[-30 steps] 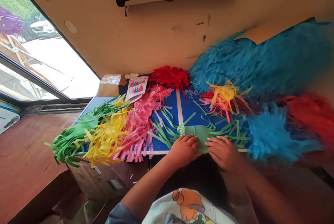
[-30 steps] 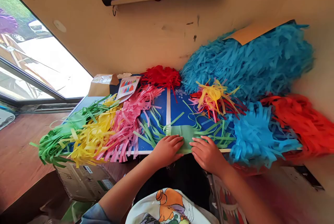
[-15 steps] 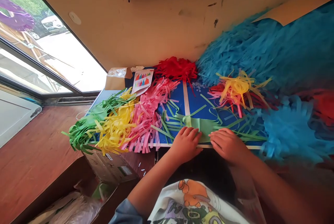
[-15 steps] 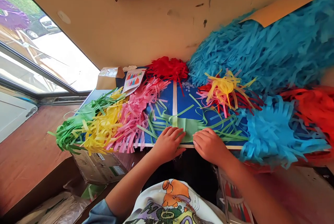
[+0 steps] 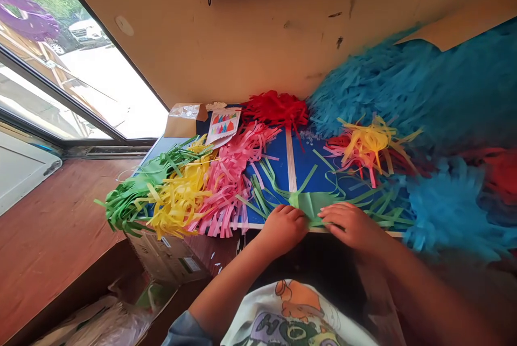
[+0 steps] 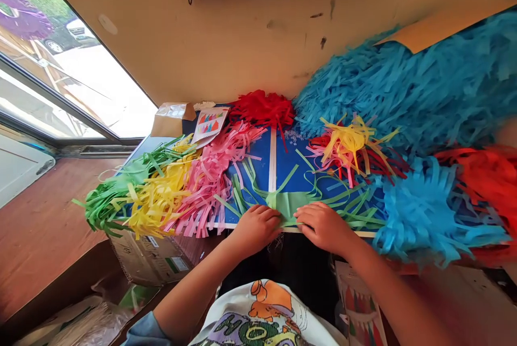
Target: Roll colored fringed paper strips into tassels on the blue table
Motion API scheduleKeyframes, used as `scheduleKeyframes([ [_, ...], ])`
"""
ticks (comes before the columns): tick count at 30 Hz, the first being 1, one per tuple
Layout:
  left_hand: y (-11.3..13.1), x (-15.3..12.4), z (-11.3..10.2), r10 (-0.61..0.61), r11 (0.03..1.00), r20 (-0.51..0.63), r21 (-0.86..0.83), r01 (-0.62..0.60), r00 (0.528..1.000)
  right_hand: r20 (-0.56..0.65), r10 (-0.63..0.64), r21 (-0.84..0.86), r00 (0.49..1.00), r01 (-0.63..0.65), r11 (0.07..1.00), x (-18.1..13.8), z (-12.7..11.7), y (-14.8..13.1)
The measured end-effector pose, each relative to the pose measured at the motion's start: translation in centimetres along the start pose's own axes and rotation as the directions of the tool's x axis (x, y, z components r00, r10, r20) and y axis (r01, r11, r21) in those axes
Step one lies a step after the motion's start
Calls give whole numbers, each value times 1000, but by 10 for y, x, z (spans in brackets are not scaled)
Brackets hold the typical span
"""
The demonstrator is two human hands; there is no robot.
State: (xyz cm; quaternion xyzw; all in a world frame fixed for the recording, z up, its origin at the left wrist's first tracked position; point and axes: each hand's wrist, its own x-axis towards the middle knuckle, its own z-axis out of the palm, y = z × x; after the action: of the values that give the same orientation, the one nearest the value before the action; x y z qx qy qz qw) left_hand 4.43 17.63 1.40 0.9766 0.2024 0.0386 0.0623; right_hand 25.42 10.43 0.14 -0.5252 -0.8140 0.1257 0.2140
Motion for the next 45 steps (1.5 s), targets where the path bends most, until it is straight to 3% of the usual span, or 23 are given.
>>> scheduleKeyframes([
  [3,4,11,-7,-158,987,12,-39,159,987,101,217,133,971,-229,964,13,-6,3],
  [6,6,23,-11,-288,957,31,-40,289,957,208,367,125,906,-397,909,32,-13,7],
  [10,1,29,-10,-348,937,40,-7,349,937,227,393,38,891,-411,911,47,-18,8],
  [16,-9,31,-7,-405,914,50,44,403,913,159,526,-163,836,-503,849,51,-13,4],
  [23,-7,38,-5,-467,882,35,81,463,883,156,600,-243,785,-558,793,59,-16,6],
  [30,-3,38,-3,-528,845,-22,88,527,849,134,610,-336,781,-544,769,63,-14,3],
  [33,-5,33,-2,-600,794,-60,79,603,798,97,616,-377,781,-544,749,64,-12,-1],
  [39,-22,12,-24,-779,606,-152,67,793,608,75,623,-406,779,-547,732,65,-13,-5],
  [40,-23,12,-28,-781,597,-187,60,800,596,77,625,-408,777,-548,731,65,-14,-5],
  [41,-24,14,-32,-761,619,-211,49,784,614,79,627,-409,775,-548,729,65,-14,-5],
  [43,-22,22,-35,-666,732,-178,31,681,724,84,632,-412,770,-551,726,66,-14,-4],
  [45,-19,36,-32,-550,834,-66,14,552,833,87,637,-415,766,-553,722,66,-15,-4],
])
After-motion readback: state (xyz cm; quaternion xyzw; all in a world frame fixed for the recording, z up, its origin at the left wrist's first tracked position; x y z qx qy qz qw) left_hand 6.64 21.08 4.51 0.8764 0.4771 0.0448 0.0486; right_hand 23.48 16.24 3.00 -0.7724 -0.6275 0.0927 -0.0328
